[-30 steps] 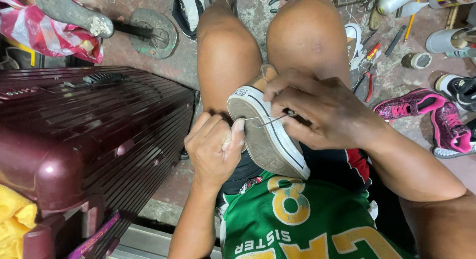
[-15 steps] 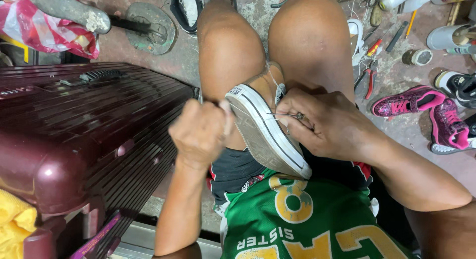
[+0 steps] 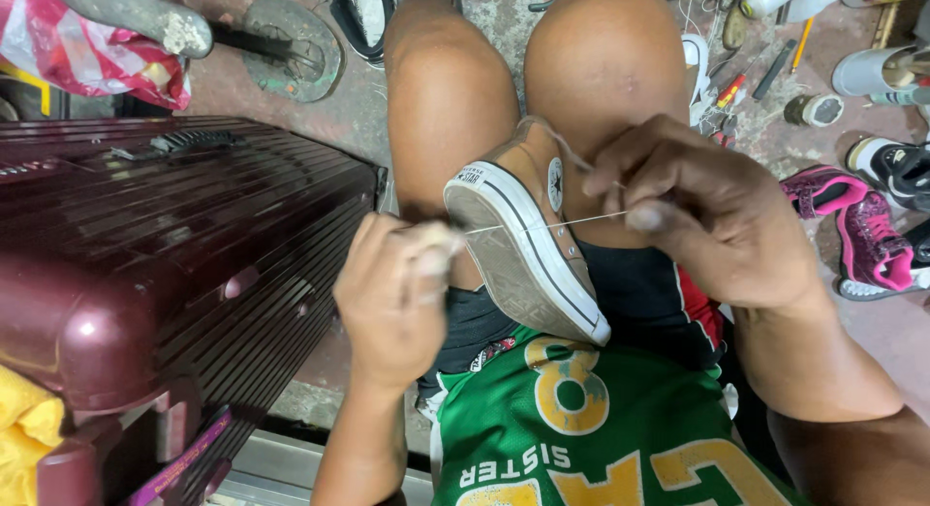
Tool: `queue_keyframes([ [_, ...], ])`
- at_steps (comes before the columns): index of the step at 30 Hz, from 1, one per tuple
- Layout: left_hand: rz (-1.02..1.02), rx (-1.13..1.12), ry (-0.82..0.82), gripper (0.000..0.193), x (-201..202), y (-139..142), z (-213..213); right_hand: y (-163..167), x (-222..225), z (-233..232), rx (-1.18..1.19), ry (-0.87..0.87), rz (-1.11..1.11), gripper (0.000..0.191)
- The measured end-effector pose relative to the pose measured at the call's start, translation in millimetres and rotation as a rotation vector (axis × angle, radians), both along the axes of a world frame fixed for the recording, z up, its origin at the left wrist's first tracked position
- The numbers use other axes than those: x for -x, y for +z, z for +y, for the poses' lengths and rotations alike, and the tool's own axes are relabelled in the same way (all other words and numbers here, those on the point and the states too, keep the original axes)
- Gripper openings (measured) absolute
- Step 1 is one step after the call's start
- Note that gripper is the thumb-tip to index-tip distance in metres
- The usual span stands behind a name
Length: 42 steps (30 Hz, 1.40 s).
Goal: The person sits on the floor of a shoe repair shop with a canvas sneaker on their lap and hand-stitches the sole edge with needle and thread. They pull the thread taut repeatedly, reposition the shoe, and continue stitching along the seam, at one point using a small awl-like tool to work the thread through the sole.
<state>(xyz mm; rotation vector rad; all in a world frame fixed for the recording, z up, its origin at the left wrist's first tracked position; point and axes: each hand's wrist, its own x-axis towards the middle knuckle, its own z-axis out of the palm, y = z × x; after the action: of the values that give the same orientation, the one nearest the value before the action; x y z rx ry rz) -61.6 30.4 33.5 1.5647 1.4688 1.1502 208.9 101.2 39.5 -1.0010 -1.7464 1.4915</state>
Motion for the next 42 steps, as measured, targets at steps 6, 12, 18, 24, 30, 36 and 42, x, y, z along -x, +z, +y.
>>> queue_keyframes([
  [6,0.467,-0.103,-0.094,0.029,-14.0,5.9,14.1,-10.2,18.2,-7.8,0.318,-0.163,0.511,0.016],
  [12,0.310,-0.105,-0.100,0.054,-8.8,-9.5,27.1,-19.4,34.6,-10.0,0.403,-0.097,0.755,0.013],
  [18,0.267,-0.176,0.020,0.070,-7.7,-25.8,25.4,-32.8,43.2,-16.7,0.374,-0.054,0.676,0.014],
  [24,0.041,-0.065,0.004,0.062,4.3,-54.5,22.1,-47.9,57.2,-10.9,0.504,-0.080,0.603,0.020],
  [30,-0.115,0.132,0.026,0.023,28.9,-59.4,13.9,-34.4,50.7,3.7,0.647,-0.185,0.641,0.012],
  [36,0.542,0.009,0.343,0.033,44.4,-33.7,10.1,-8.9,24.5,7.5,0.149,-0.296,0.190,0.025],
  [42,0.285,-0.019,0.072,0.059,6.4,-5.6,7.9,13.4,20.4,-7.8,-0.209,-0.106,-0.388,0.029],
])
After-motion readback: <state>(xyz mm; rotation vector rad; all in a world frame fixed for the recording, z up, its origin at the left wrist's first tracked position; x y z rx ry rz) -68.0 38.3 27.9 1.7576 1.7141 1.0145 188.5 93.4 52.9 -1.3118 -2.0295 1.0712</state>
